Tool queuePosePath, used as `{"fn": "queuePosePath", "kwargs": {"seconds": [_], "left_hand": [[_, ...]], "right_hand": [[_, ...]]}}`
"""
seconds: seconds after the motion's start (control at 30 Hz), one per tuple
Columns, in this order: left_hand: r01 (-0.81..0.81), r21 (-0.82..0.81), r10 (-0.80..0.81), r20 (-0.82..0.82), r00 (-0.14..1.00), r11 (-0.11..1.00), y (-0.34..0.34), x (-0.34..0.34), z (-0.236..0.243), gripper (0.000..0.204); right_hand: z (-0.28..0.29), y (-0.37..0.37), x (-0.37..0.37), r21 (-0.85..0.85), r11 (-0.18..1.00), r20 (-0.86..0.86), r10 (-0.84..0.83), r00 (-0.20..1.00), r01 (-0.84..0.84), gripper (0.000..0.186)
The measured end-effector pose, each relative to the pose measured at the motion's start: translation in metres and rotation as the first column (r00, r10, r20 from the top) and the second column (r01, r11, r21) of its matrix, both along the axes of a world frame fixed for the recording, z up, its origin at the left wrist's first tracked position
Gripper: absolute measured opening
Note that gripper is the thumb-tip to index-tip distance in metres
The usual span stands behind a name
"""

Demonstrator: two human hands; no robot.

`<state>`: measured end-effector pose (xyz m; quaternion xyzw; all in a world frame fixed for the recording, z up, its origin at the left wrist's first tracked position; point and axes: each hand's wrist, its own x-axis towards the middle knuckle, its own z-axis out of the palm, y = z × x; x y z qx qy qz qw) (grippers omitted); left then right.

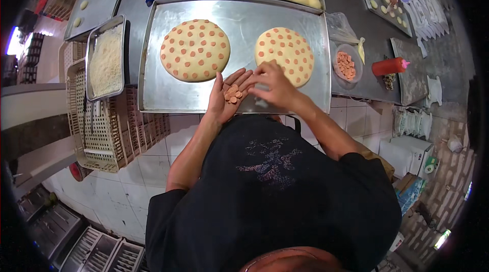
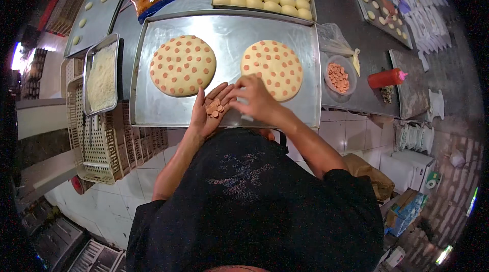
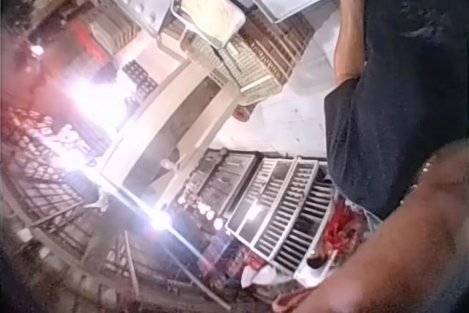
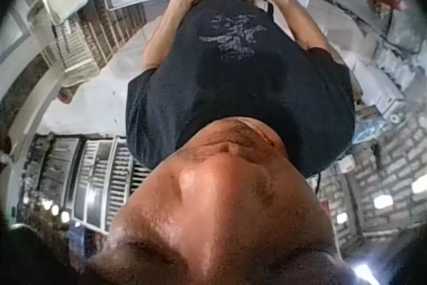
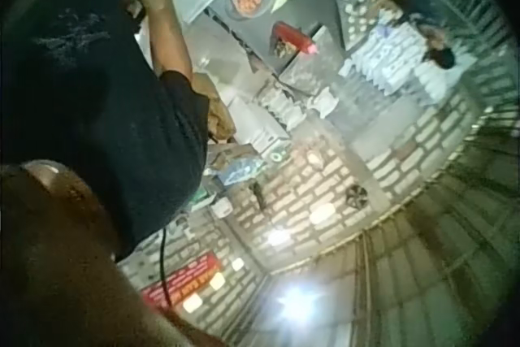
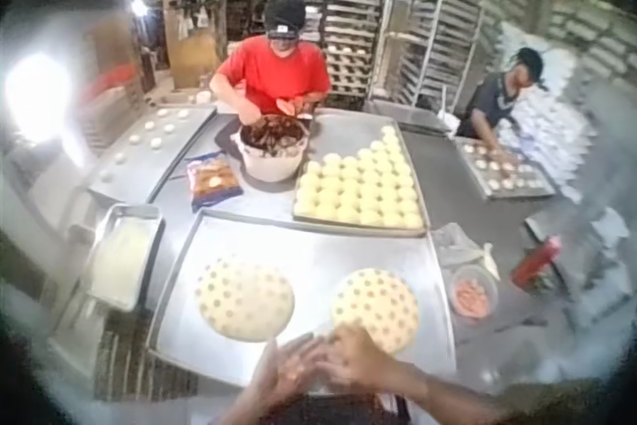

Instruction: Placing rounds of bread dough onto a baking tray and then decorating each piece with small toppings by hand.

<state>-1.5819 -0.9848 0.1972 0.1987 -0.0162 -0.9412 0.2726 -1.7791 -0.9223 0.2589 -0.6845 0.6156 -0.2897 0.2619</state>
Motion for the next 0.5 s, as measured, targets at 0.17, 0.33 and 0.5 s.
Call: {"fn": "queuePosePath", "kwargs": {"seconds": [0.17,0.33,0.5], "left_hand": [[0.025,-0.043,-0.025,0.007,1.000,0.999,0.000,0.003,-0.007,0.075],[0.035,-0.047,-0.033,0.026,0.999,0.998,0.003,0.003,-0.011,0.075],[0.052,-0.072,-0.049,0.041,0.998,0.996,0.003,-0.002,-0.005,0.074]], "right_hand": [[-0.008,0.001,0.029,-0.202,0.962,-0.174,0.148,0.974,-0.183,0.022],[-0.008,0.001,0.036,-0.208,0.950,-0.321,0.158,0.934,-0.233,0.022],[0.004,0.003,0.037,-0.086,0.993,-0.091,0.078,0.993,-0.086,0.019]]}}
